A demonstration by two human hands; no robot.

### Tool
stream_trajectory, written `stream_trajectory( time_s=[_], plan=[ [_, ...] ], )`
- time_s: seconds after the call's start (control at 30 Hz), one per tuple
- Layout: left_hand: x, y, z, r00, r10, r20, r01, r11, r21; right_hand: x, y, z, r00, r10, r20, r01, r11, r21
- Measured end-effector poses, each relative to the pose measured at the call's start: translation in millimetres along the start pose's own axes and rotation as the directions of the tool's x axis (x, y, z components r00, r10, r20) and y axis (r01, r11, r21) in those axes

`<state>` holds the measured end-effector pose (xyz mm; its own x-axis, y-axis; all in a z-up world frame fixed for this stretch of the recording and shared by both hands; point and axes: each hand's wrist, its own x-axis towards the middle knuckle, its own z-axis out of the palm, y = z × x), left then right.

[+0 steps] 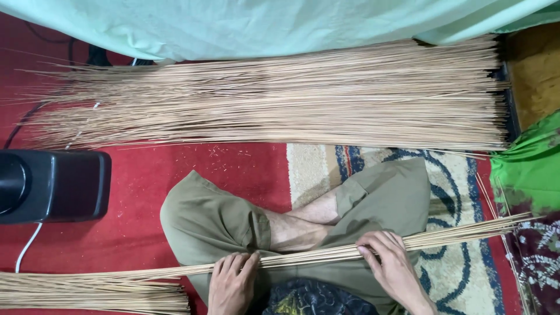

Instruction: Organizing and aligning long rattan sticks into neat piles by hand.

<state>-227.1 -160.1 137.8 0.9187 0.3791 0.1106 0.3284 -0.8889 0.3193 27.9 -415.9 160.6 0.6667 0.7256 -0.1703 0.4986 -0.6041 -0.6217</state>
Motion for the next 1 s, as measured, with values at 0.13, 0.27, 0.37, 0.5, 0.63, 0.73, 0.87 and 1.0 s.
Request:
stream_trajectory(
  time_s=[0.13, 0.27, 0.37, 0.5, 0.63, 0.73, 0.87, 1.0],
  plan=[
    [20, 9, -13, 0.996, -0.091, -0.01, 0.091, 0.995, -0.049, 5, -5, -8, 0.999, 0.028, 0.022, -0.029, 1.0, 0.01],
    [55, 16, -32, 0.995, -0.083, -0.049, 0.078, 0.992, -0.104, 20, -2, -14, 0.988, 0.113, 0.107, -0.12, 0.991, 0.063],
    [92, 11, -33, 0.995, -0.039, -0.092, 0.024, 0.986, -0.163, 49, 12, -7, 0.995, 0.063, 0.078, -0.07, 0.993, 0.099],
    [146, -10, -14, 0.991, 0.086, -0.107, -0.112, 0.956, -0.273, 103, 29, 2, 0.994, -0.104, -0.039, 0.106, 0.993, 0.047],
    [197, -36, 26, 0.996, 0.074, -0.051, -0.086, 0.959, -0.269, 169, 27, 4, 0.994, -0.102, -0.041, 0.096, 0.988, -0.123],
    [226, -62, 67, 0.997, 0.01, 0.073, 0.007, 0.975, -0.224, 212, 49, 19, 0.995, -0.097, -0.03, 0.09, 0.978, -0.186],
    [256, -77, 88, 0.982, -0.092, 0.166, 0.127, 0.969, -0.212, 259, 98, 49, 0.991, -0.134, -0.027, 0.121, 0.949, -0.29],
    [261, -80, 92, 0.983, -0.147, 0.113, 0.17, 0.957, -0.233, 276, 120, 65, 0.99, -0.115, -0.08, 0.085, 0.946, -0.313]
  ],
)
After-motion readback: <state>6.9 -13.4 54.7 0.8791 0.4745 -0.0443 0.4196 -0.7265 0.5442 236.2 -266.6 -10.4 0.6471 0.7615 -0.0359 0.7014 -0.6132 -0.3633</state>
